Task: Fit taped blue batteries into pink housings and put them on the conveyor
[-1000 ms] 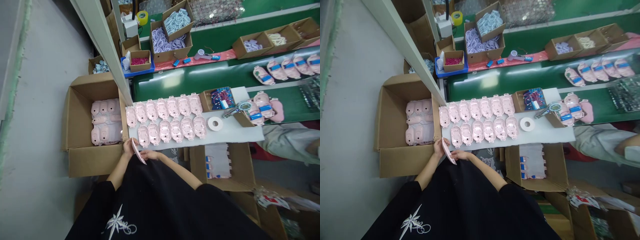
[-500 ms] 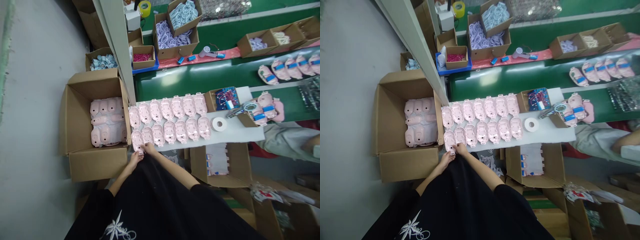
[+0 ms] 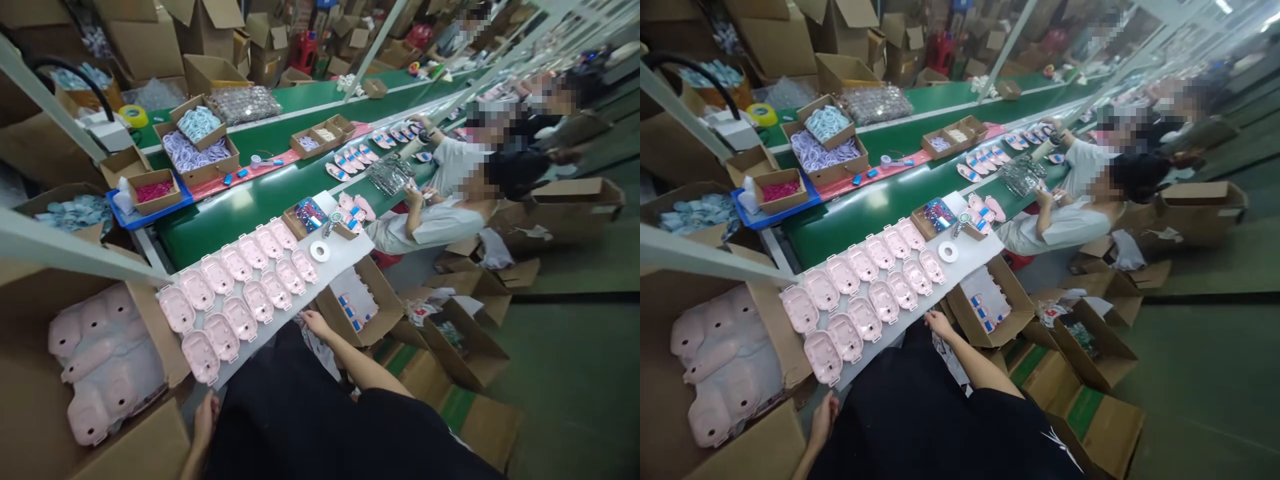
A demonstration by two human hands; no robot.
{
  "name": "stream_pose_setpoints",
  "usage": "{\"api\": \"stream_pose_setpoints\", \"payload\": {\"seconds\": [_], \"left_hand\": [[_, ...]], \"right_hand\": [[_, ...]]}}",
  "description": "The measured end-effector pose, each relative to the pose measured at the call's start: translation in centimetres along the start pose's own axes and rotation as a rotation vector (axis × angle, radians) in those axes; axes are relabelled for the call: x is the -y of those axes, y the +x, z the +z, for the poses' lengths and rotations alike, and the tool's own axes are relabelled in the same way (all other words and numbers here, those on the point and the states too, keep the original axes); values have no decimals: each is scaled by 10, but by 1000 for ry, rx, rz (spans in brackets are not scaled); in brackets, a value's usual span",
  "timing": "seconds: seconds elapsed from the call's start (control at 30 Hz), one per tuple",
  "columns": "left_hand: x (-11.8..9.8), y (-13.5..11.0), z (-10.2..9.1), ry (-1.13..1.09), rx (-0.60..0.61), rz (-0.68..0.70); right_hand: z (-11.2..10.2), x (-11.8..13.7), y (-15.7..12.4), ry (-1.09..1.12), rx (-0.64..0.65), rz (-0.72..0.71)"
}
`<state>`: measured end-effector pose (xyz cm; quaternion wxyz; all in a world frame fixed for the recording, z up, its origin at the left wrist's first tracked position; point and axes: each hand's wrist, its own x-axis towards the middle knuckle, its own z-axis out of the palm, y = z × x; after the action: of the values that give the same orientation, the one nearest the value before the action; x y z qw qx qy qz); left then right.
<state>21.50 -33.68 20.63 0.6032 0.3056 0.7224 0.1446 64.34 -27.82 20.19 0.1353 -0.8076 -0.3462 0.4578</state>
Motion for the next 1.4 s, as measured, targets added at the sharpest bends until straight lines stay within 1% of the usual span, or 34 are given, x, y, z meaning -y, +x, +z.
{"api": "stream_pose_setpoints", "payload": {"seconds": [0.07,0.1,0.17,0.2,0.27,0.33,0.37,0.43,0.5,0.57,0.6,0.63,0.67,0.7,0.73,0.77,0.8,0.87,0.9,1.0,1.07,1.17,1.3,1.4], "left_hand": [[1,-8,13,159,-19,54],[-2,-10,24,217,-28,84],[-16,-9,53,286,-52,135],[-29,-6,71,301,-61,151],[-63,-1,114,321,-61,179],[-105,4,164,336,-27,219],[-127,5,190,343,-2,244],[-170,7,244,353,75,291],[-210,5,294,318,153,321],[-248,2,335,159,160,352],[-266,0,351,58,149,364],[-282,-2,362,-30,140,373],[-295,-4,370,-97,143,378],[-307,-6,373,-149,151,377],[-316,-9,373,-187,160,375],[-322,-12,370,-214,162,375],[-327,-16,366,-245,158,374],[-331,-27,356,-301,151,379],[-331,-33,351,-323,151,387],[-330,-53,343,-411,181,407],[-329,-64,343,-461,212,416],[-327,-75,346,-518,242,403],[-318,-80,351,-597,215,382],[-305,-78,349,-743,169,356]], "right_hand": [[-51,-9,40,4,-121,10],[-75,-11,62,0,-171,6],[-118,-10,110,-15,-241,-28],[-137,-8,132,-62,-258,-60],[-169,-1,172,-255,-235,-150],[-194,5,201,-511,-146,-264],[-204,8,210,-615,-95,-316],[-222,14,215,-703,-30,-394],[-237,19,202,-691,-28,-454],[-249,25,171,-636,-27,-584],[-255,27,151,-606,-11,-692],[-259,29,130,-573,15,-820],[-264,31,109,-536,48,-950],[-269,33,89,-487,80,-1066],[-273,35,73,-421,99,-1147],[-278,37,60,-336,103,-1188],[-282,38,50,-229,97,-1190],[-289,42,40,24,100,-1107],[-292,44,38,149,132,-1045],[-295,52,38,422,318,-890],[-297,58,39,501,413,-839],[-300,65,39,537,480,-850],[-299,64,42,606,548,-877],[-294,56,46,706,571,-836]]}}
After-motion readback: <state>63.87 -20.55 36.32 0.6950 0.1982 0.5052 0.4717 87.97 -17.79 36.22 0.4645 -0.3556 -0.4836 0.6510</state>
